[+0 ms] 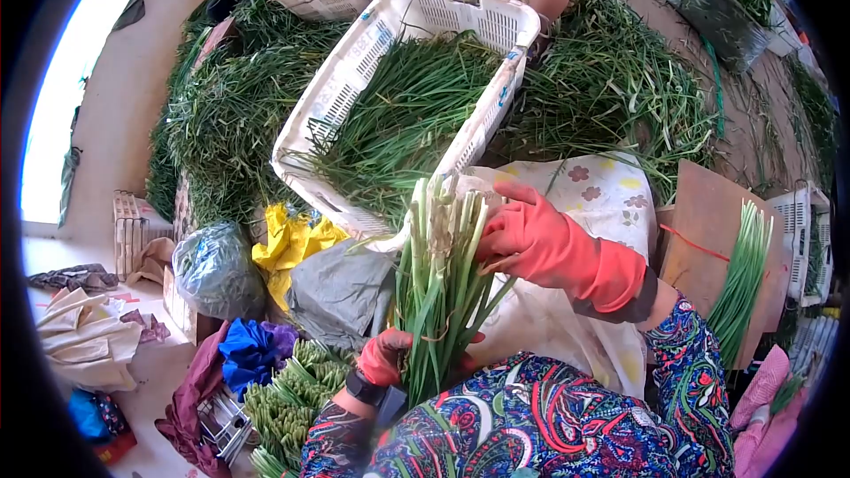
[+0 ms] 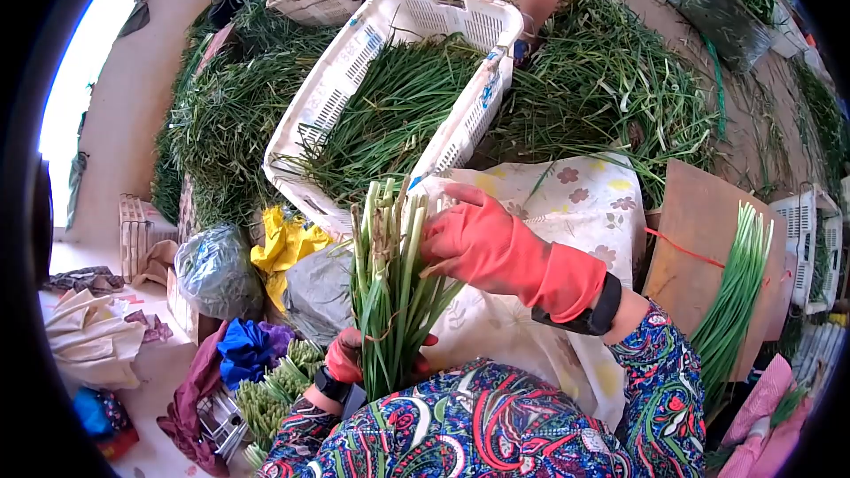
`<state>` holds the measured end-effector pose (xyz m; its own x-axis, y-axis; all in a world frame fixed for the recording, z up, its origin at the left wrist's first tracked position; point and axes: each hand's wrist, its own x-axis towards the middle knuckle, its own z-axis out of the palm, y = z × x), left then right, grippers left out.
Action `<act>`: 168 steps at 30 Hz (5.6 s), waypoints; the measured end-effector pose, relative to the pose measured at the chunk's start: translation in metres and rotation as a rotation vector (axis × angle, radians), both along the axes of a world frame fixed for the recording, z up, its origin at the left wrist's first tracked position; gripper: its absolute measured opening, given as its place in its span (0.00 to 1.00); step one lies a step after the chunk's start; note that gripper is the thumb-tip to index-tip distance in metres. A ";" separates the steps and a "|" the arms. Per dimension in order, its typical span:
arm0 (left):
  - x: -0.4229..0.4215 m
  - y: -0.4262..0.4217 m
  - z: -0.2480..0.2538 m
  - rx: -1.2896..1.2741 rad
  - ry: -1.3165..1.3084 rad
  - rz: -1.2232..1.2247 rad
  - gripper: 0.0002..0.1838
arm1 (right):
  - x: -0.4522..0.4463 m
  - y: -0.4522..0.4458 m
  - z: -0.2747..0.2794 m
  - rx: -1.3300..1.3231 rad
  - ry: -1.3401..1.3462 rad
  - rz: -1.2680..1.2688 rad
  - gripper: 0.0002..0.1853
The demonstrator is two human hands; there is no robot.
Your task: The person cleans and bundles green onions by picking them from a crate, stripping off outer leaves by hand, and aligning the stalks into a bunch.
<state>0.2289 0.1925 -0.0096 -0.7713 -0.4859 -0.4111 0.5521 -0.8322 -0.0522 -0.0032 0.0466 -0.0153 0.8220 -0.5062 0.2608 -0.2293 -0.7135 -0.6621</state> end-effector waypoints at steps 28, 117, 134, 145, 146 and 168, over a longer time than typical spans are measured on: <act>0.003 0.001 -0.011 0.021 -0.041 -0.001 0.42 | -0.010 -0.005 -0.018 -0.060 -0.044 -0.156 0.09; -0.009 -0.005 0.010 -0.172 -0.868 0.073 0.28 | -0.061 -0.020 0.043 0.432 -0.336 -0.641 0.24; -0.007 -0.003 -0.009 -0.076 -0.505 0.108 0.28 | 0.014 0.032 0.022 0.479 -0.191 -0.417 0.03; -0.017 -0.019 0.024 -0.174 -0.887 -0.022 0.23 | -0.019 0.014 0.058 -0.106 0.012 -0.536 0.18; -0.021 -0.019 0.024 -0.208 -0.877 -0.027 0.23 | -0.015 0.013 0.057 -0.210 0.091 -0.433 0.21; -0.036 -0.020 0.023 -0.319 -0.702 -0.103 0.28 | 0.010 -0.011 0.033 1.107 -0.162 -0.232 0.13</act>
